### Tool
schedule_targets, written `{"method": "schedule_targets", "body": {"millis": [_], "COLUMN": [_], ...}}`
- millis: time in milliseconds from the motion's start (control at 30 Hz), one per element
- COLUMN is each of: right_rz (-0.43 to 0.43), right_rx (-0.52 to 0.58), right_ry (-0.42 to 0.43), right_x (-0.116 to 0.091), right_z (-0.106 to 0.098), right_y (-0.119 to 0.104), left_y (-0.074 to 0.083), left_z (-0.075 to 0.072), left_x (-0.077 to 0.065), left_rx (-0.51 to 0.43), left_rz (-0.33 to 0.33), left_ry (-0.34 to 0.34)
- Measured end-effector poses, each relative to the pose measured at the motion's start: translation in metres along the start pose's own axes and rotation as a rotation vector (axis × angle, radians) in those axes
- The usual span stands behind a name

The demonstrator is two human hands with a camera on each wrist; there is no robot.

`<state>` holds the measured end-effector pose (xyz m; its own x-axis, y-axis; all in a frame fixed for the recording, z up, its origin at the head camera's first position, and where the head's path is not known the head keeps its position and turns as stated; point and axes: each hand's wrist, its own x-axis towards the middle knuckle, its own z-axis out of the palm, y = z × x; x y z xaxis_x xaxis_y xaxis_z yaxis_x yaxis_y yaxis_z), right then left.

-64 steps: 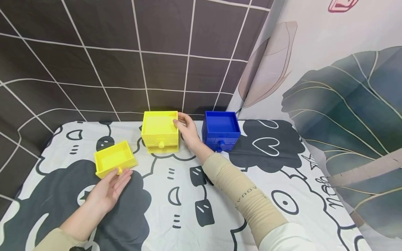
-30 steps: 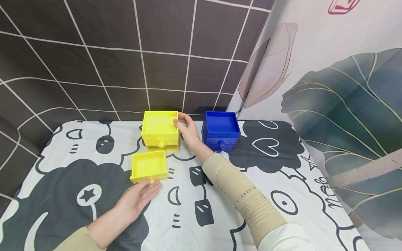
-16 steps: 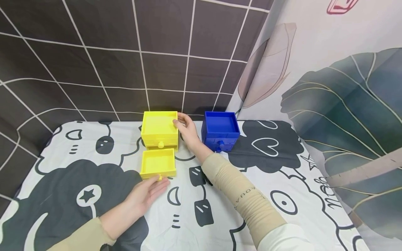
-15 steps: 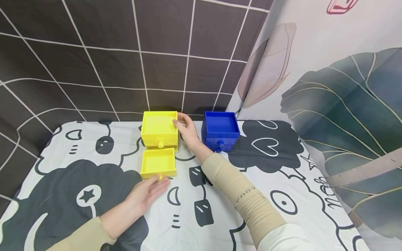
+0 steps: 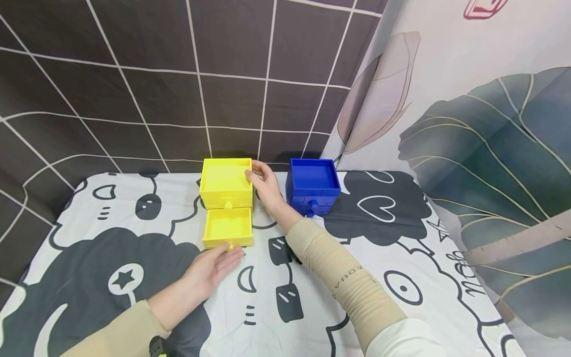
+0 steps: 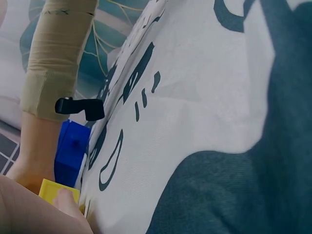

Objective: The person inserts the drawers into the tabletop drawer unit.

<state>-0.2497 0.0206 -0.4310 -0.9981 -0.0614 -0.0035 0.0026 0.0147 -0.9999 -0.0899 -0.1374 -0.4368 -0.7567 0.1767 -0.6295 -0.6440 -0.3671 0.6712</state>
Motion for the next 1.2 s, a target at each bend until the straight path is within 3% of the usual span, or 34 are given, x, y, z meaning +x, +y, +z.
{"method": "schedule_targets", "body": {"millis": [633, 900, 1200], "right_rz": [-0.014, -0.018, -0.019], "right_rx": [0.015, 0.015, 0.009], "right_ry": [0.006, -0.001, 0.003], "right_x": [0.000, 0.000, 0.000], "right_z": [-0.001, 0.000, 0.000], "right_y": [0.000, 0.003, 0.003], "left_y": [0.008, 0.011, 0.016], "left_z": [0.003, 0.002, 0.000], "left_x": [-0.002, 0.003, 0.010], "left_rx": [-0.005, 0.048, 0.039], "left_rz": [0.014, 0.024, 0.020], "left_ry": [-0.005, -0.003, -0.003]}}
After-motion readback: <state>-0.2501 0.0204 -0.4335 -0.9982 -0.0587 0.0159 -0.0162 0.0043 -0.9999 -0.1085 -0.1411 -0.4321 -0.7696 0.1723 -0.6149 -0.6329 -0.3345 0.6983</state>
